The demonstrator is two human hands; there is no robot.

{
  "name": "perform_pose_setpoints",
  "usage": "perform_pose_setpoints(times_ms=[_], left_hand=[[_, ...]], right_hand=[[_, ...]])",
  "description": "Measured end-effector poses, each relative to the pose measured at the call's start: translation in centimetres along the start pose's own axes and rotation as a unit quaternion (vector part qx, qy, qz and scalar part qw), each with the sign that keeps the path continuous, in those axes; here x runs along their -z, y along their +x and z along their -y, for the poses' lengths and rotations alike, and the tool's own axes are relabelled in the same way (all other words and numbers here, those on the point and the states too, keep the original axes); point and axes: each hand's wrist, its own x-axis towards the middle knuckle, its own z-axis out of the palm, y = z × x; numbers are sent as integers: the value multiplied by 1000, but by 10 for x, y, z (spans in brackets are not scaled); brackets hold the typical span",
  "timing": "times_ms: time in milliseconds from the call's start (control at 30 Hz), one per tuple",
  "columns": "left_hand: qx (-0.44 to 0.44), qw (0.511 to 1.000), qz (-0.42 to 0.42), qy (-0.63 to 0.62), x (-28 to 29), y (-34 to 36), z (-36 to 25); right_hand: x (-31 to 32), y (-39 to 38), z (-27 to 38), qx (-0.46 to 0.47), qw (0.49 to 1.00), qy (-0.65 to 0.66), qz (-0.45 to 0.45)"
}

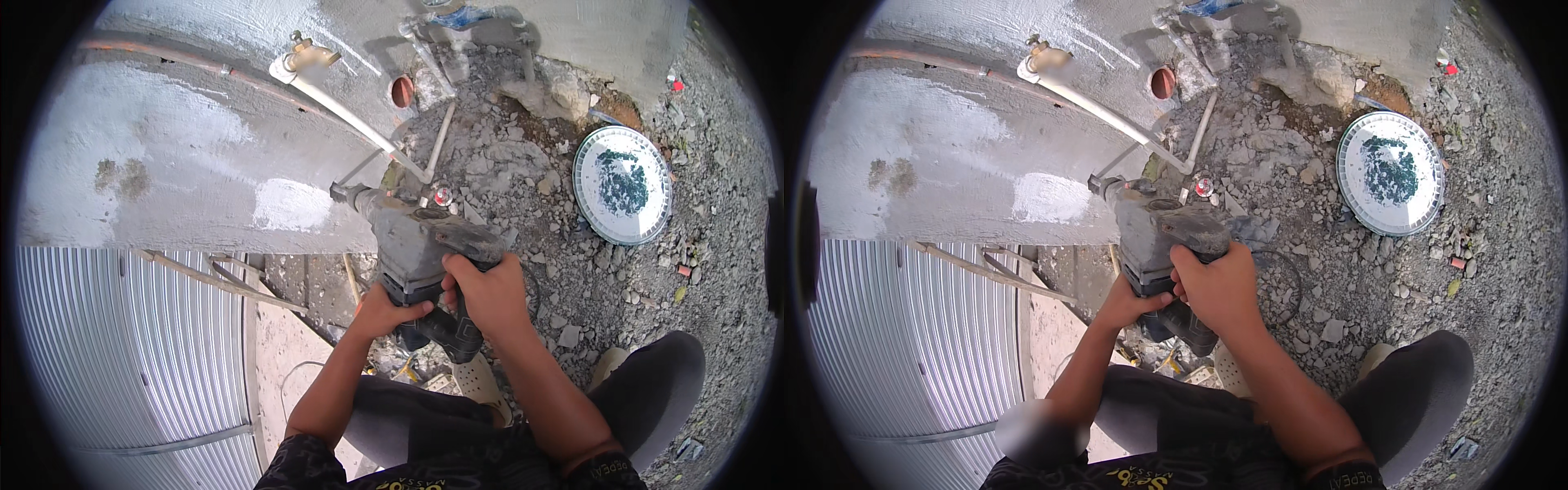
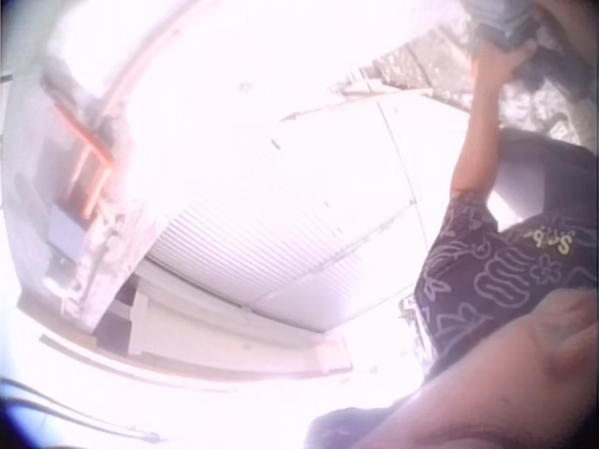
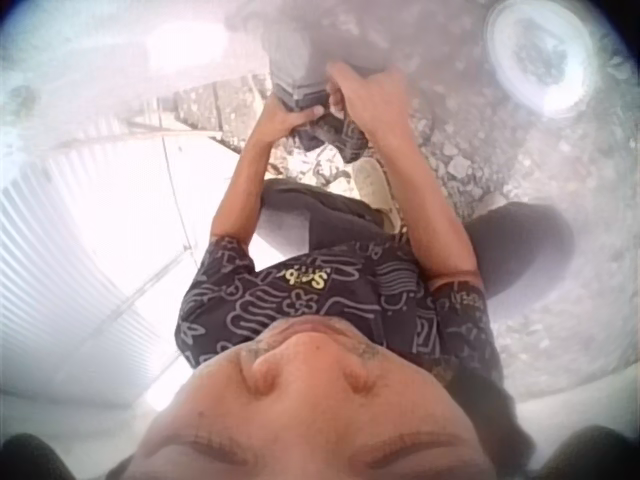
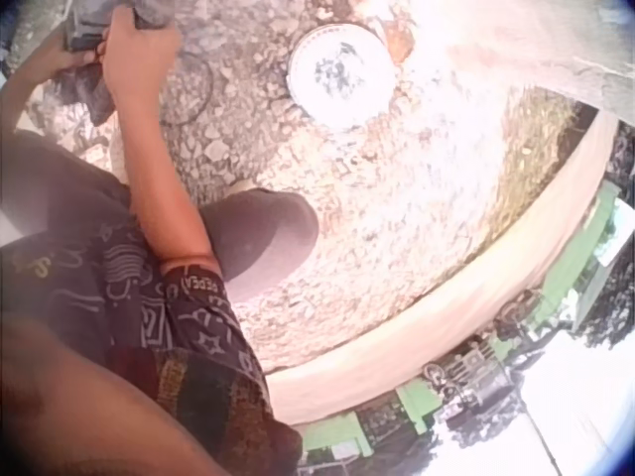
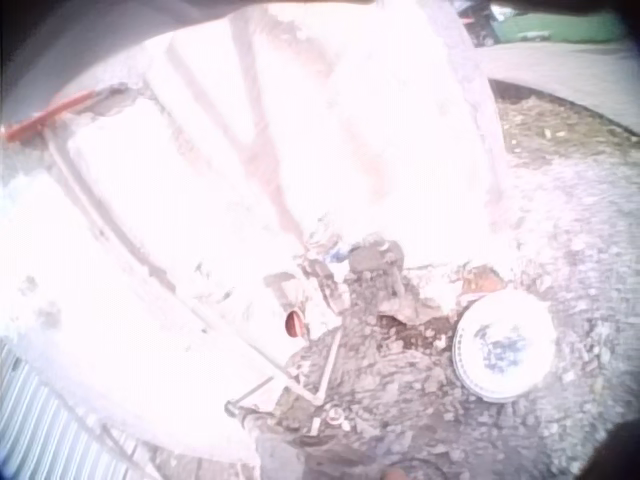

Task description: The person uses a hammer drill to bore into a concrete wall near plumbing fixtures. They reposition the tool and continue drilling, generating dust and debris.

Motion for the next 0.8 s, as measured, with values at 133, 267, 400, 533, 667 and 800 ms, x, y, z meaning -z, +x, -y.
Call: perform_pose_setpoints(times_ms=[133,267,400,533,667,800], left_hand=[[22,998,6,54,-13,4,-6],[57,992,31,106,-28,-6,-25],[105,983,45,146,-40,-35,-40],[80,979,44,179,-49,-56,-48],[90,969,44,227,-45,-65,-57],[106,963,19,246,-44,-72,-65]], right_hand=[[23,11,-11,-19,999,46,-18],[53,-1,-21,-56,992,108,-38],[70,-33,-33,-80,981,169,-45],[78,-57,-40,-91,971,218,-46],[76,-66,-45,-85,966,242,-38],[76,-63,-48,-84,967,240,-24]])
